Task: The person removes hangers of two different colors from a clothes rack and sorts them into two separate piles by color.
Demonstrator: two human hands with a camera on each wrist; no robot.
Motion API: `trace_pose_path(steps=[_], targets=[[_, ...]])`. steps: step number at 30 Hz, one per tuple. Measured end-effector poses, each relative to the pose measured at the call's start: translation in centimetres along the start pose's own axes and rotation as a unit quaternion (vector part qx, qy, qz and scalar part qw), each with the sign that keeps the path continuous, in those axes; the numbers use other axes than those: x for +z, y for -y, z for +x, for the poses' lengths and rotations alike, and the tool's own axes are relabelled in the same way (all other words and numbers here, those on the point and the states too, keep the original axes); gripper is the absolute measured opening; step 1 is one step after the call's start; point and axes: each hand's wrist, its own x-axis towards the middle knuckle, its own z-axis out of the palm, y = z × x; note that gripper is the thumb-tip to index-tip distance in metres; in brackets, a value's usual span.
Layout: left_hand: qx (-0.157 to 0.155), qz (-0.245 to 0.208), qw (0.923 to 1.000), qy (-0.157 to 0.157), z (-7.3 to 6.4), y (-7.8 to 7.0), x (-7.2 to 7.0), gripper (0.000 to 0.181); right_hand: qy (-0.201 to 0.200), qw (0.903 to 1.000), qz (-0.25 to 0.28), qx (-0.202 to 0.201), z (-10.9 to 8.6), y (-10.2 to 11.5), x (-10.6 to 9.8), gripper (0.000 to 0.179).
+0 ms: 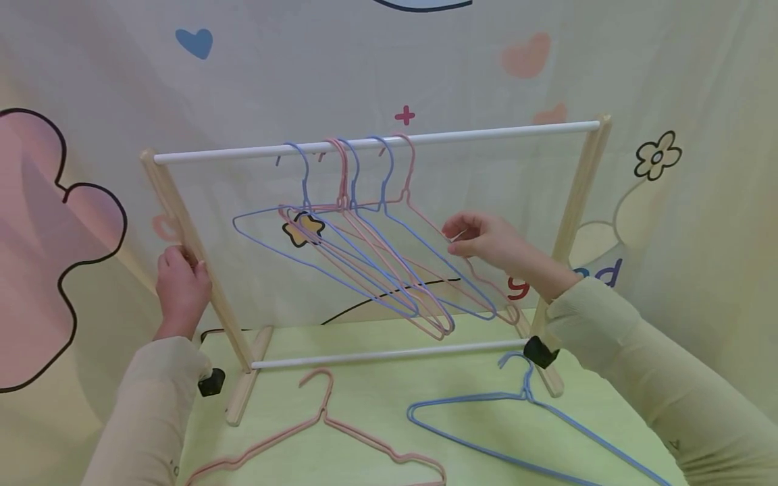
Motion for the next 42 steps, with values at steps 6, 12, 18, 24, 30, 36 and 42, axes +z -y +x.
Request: trace_pose_path(steps=[6, 12, 18, 24, 30, 36, 42], targets=[[0.008, -0.005, 0.9999, -0.006, 0.0, -0.2, 0.1, 0.031, -0.014, 0.9983, -0.035, 0.045, 1.1, -0.4, -0.4, 0.032], [0.007, 0.0, 1.0, -0.001, 0.1, -0.1, 0.2, 0.031, 0.01, 0.997, -0.046, 0.061, 1.6, -0.8, -0.4, 0.027], [0.002, 0.002, 1.0, 0.003, 0.0, -0.2, 0.2, 0.032, 0.03, 0.9968, -0.034, 0.065, 1.8, -1.0, -0.4, 0.021], [0.003, -0.002, 1.0, -0.003, 0.0, -0.2, 0.2, 0.032, 0.03, 0.997, -0.037, 0.061, 1.7, -1.0, -0.8, 0.017], [0.004, -0.005, 1.0, -0.003, 0.0, 0.0, 0.2, 0.032, -0.001, 0.9977, -0.047, 0.048, 1.0, -0.7, -2.1, 0.021], [0.009, -0.003, 0.9999, -0.008, 0.0, 0.2, 0.2, 0.031, -0.036, 0.9961, -0.074, 0.032, -0.5, -0.7, -3.9, 0.026], [0.015, -0.001, 0.9998, -0.014, 0.0, 0.0, 0.1, 0.031, -0.023, 0.9934, -0.11, 0.026, -2.4, -1.7, -5.4, 0.028]])
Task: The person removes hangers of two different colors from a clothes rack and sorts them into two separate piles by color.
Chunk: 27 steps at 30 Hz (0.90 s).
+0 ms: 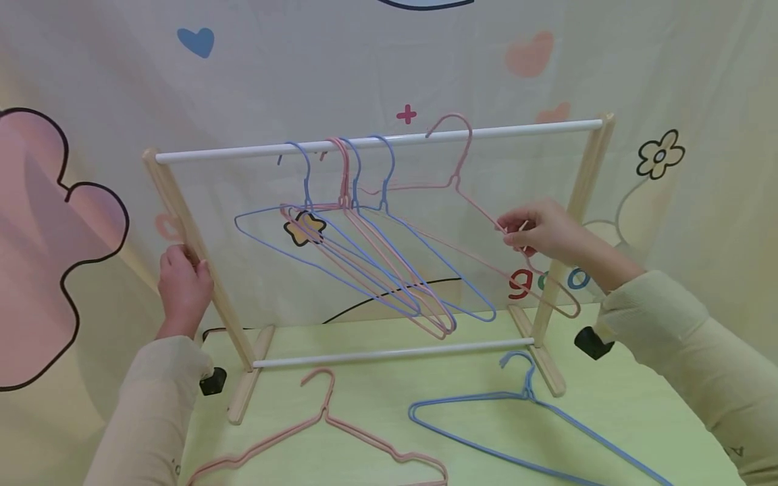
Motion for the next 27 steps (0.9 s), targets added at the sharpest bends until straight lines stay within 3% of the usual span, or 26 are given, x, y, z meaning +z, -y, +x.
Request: trace_pose_path(steps=[10, 27], targets=[[-0.008, 0.0, 1.0, 0.005, 0.1, -0.2, -0.1, 0.032, 0.02, 0.9995, -0.025, 0.003, -2.6, -3.4, 0.3, 0.03], [-0.011, -0.003, 0.9999, 0.008, 0.0, 0.0, 0.0, 0.032, 0.07, 0.9951, 0.064, 0.03, -4.4, -8.2, 3.5, 0.023]])
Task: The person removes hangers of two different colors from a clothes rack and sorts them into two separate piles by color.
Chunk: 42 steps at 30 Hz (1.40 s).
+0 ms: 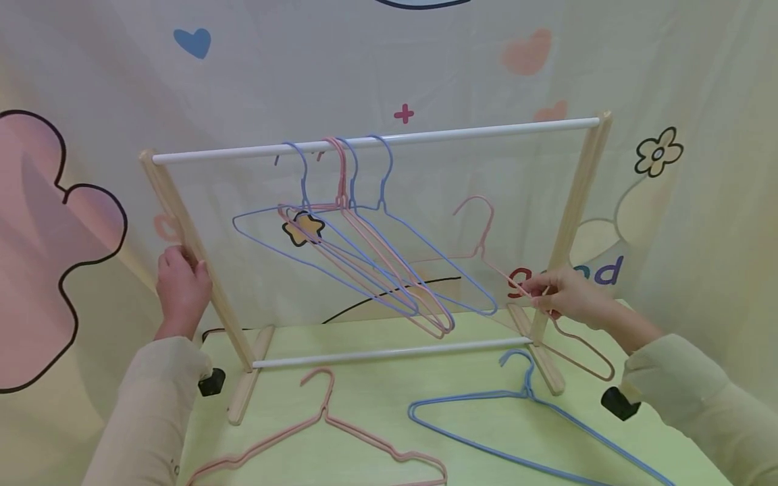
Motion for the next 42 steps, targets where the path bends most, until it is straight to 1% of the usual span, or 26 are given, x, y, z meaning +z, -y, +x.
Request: trace_pose_path(steps=[5, 7, 12, 17, 19, 25, 33, 42], targets=[[0.001, 0.002, 1.0, -0.003, 0.0, 0.3, 0.0, 0.032, 0.013, 0.9997, 0.02, 0.01, 0.3, -1.4, 1.5, 0.025], [0.001, 0.001, 1.0, -0.003, 0.0, 0.4, 0.0, 0.032, 0.02, 0.9992, 0.032, 0.011, 0.5, -1.9, 2.2, 0.023], [0.0, 0.0, 1.0, -0.002, 0.0, 0.4, 0.0, 0.031, 0.054, 0.9955, 0.077, 0.006, 0.8, -2.7, 4.2, 0.014], [0.003, 0.002, 1.0, -0.003, 0.0, 0.4, 0.0, 0.031, 0.083, 0.9906, 0.108, -0.001, 1.1, -3.0, 6.2, 0.011], [0.004, 0.002, 1.0, -0.004, 0.0, 0.4, 0.0, 0.032, 0.092, 0.988, 0.124, 0.006, 1.3, -3.1, 7.1, 0.01], [0.01, 0.002, 0.9999, -0.01, 0.0, 0.4, 0.1, 0.031, 0.108, 0.9798, 0.164, 0.039, 1.8, -3.1, 9.7, 0.019], [0.005, 0.001, 1.0, -0.005, 0.0, 0.4, 0.1, 0.032, 0.145, 0.9647, 0.215, 0.045, 2.3, -3.0, 13.5, 0.011], [0.005, 0.0, 1.0, -0.006, 0.0, 0.2, 0.1, 0.032, 0.18, 0.9499, 0.25, 0.052, 2.8, -2.2, 17.1, 0.011]])
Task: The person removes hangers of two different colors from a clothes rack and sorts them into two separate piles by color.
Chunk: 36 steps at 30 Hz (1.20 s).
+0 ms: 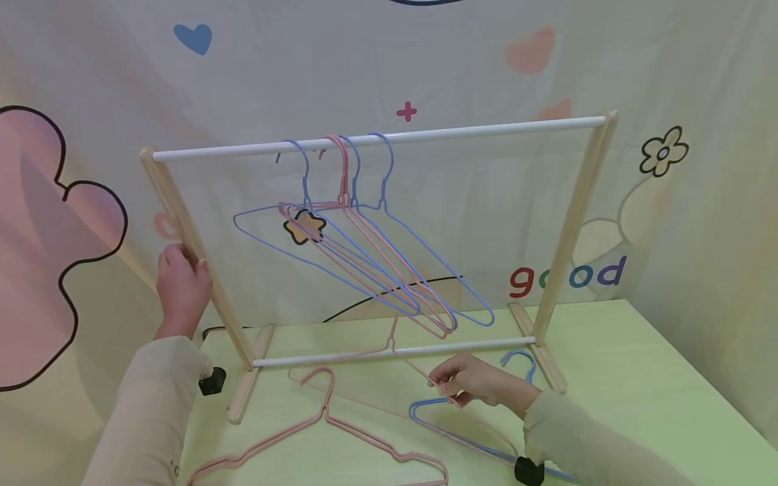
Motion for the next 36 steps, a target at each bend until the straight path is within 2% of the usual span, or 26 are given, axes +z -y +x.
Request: trace_pose_path(steps=[12, 18, 27, 31, 36], targets=[[-0.001, 0.005, 1.0, 0.005, 0.1, -0.1, 0.0, 0.032, 0.065, 0.9972, 0.03, 0.023, 1.9, -0.5, 4.3, 0.011], [-0.001, 0.002, 1.0, -0.001, 0.1, 0.0, 0.0, 0.032, 0.094, 0.9949, 0.027, 0.025, 2.7, -0.6, 6.3, 0.021], [-0.006, 0.002, 1.0, -0.002, 0.3, 0.1, 0.1, 0.031, 0.134, 0.9903, 0.019, 0.028, 4.4, -0.8, 8.9, 0.022], [-0.005, 0.0, 1.0, -0.004, 0.2, 0.0, 0.1, 0.031, 0.138, 0.9899, 0.018, 0.029, 5.1, -1.1, 9.8, 0.021], [-0.001, 0.0, 1.0, -0.008, 0.2, -0.1, 0.1, 0.031, 0.121, 0.9919, 0.016, 0.036, 5.8, -1.6, 10.3, 0.021]])
